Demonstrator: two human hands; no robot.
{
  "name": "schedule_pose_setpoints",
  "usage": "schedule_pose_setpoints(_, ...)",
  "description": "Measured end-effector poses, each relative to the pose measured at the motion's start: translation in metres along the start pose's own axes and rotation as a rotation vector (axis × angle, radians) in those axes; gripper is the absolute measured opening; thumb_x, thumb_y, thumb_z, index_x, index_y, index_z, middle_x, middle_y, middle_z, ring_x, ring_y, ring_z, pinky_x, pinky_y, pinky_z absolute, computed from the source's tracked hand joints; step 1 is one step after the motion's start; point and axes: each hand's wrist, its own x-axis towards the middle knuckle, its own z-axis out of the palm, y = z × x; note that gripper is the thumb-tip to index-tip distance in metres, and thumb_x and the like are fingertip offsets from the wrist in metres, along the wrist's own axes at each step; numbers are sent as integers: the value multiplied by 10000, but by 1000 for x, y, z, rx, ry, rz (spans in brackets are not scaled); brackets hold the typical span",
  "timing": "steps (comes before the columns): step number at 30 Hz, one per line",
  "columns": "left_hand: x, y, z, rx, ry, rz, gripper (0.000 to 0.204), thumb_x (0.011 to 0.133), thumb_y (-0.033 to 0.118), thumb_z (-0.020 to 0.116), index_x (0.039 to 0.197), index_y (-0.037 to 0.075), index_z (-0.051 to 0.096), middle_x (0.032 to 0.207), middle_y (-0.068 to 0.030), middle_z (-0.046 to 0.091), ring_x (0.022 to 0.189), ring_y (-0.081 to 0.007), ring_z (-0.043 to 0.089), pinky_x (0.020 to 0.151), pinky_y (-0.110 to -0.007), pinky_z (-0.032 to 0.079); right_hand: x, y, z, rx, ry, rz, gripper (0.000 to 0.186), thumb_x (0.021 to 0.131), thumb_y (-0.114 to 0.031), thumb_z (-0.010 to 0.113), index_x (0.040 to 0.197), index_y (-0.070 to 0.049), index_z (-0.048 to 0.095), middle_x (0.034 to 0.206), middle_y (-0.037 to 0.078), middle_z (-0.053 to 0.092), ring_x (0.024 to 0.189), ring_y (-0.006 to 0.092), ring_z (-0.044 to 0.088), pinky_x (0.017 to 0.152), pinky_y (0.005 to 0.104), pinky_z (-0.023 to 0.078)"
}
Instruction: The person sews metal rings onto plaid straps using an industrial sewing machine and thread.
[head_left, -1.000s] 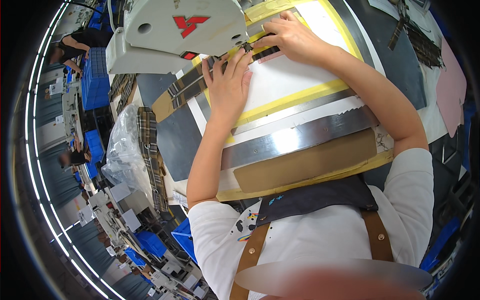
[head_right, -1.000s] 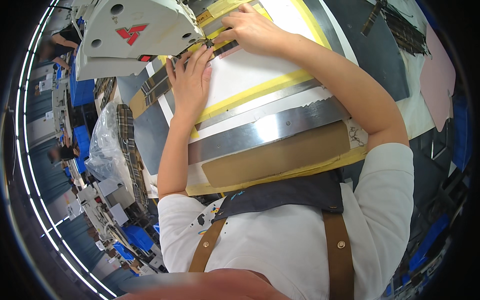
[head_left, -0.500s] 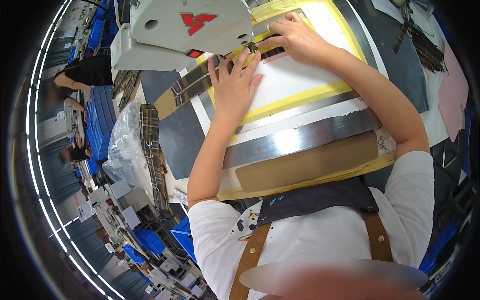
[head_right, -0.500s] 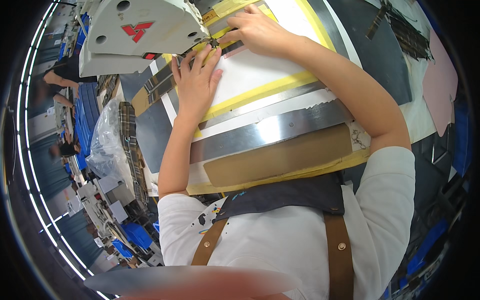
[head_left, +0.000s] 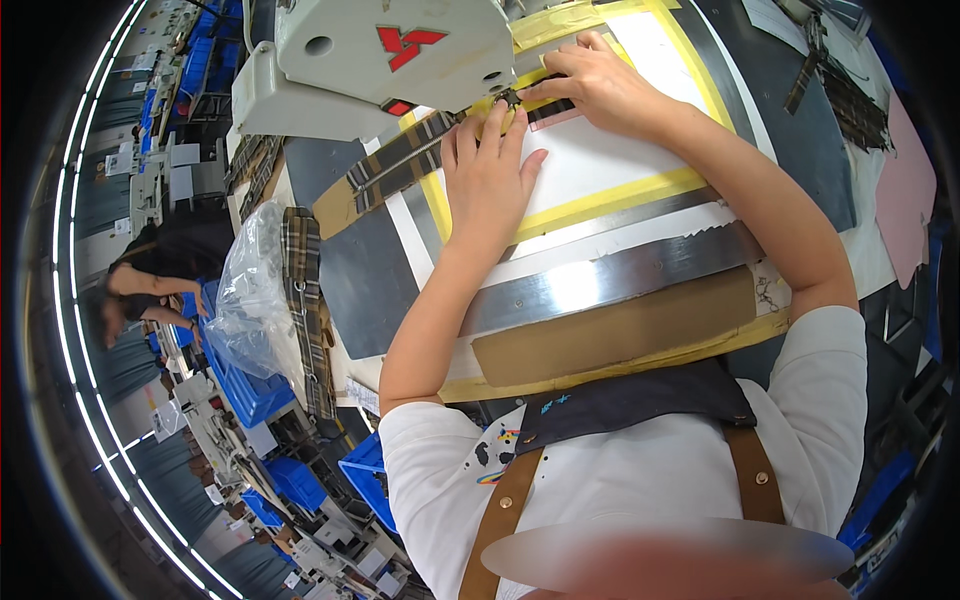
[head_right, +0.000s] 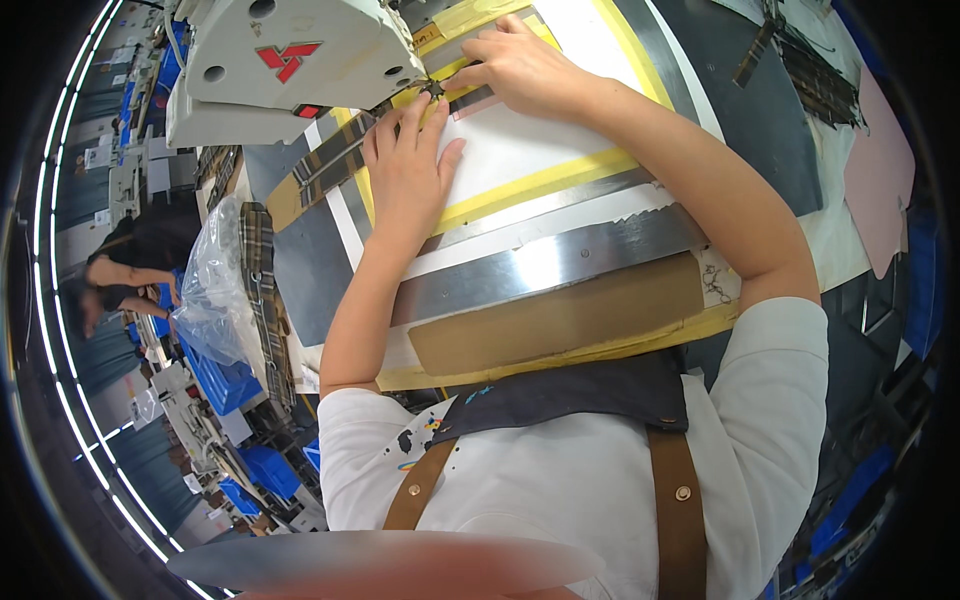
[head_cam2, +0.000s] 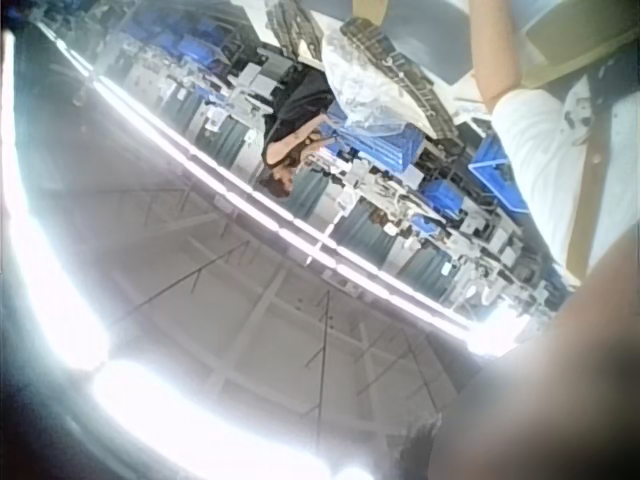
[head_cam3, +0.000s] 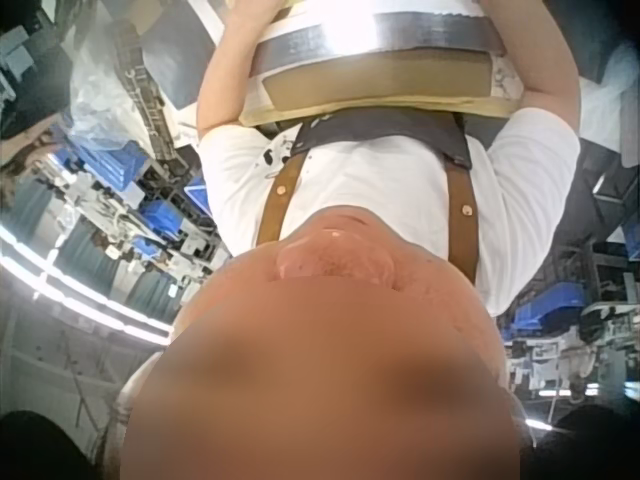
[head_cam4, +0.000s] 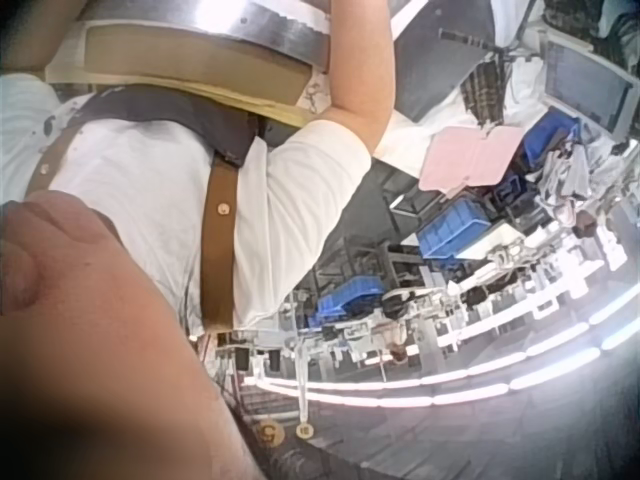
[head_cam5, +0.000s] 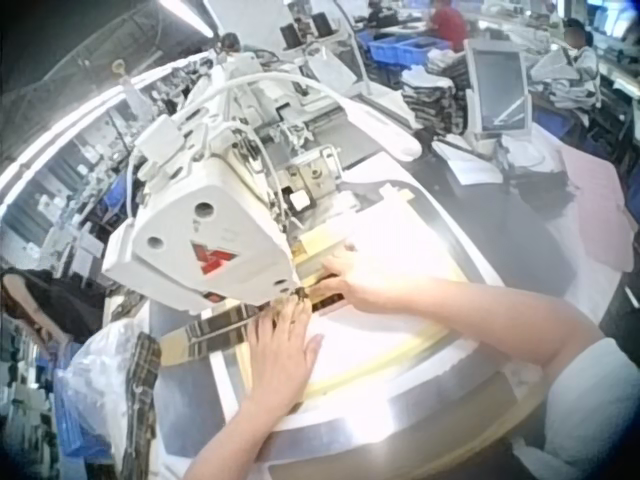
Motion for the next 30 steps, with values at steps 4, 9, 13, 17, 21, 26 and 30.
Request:
schedule_pose_setpoints(4,1,3,1,33,7,-31,477,960,352,716,1382,139,659,1430,-55,611,1250,-320,534,1116,-528,370,0,0,0,21,8,7,344,853,-26,694,1147,-143,829,921,48,626,871,248,564,931,368,409)
schedule_pose_setpoints(9,3,-2,2,138,23,-9,461,960,376,708,1361,153,672,1396,-28,633,1177,-307,556,1112,-517,365,0,0,-1,-29,-22,53,284,869,-172,712,1125,-161,832,892,48,645,950,236,631,993,371,427)
schedule_pose_setpoints(13,4,-3,0,123,4,5,476,951,388,710,1361,149,664,1412,-35,609,1222,-327,533,1130,-546,351,2,-3,-2,-43,-33,45,292,879,-125,676,1121,-170,832,899,52,649,955,237,629,987,371,426)
schedule_pose_setpoints(17,4,-7,3,-70,8,18,515,940,368,725,1367,94,642,1464,-54,568,1282,-353,499,1144,-532,364,2,-2,-1,-54,-10,31,312,884,-95,650,1127,-172,830,904,57,650,958,234,631,986,374,421)
schedule_pose_setpoints(21,4,-6,6,-128,43,35,535,938,354,731,1369,54,630,1489,-58,556,1297,-346,496,1130,-503,391,2,-1,0,-52,-40,21,322,886,-84,639,1129,-173,830,899,56,646,952,237,631,991,377,421)
schedule_pose_setpoints(26,5,-7,5,-67,26,81,536,941,349,729,1364,38,626,1500,-52,555,1289,-324,505,1125,-504,404,1,0,-1,-38,-38,18,339,881,-66,627,1127,-174,832,888,59,640,926,242,631,996,382,419)
schedule_pose_setpoints(30,9,-4,2,-19,30,84,524,941,354,730,1346,34,636,1486,-49,568,1269,-325,520,1131,-508,403,1,0,-7,-61,-74,21,315,918,-74,631,1149,-167,824,874,52,649,928,239,638,988,387,417)
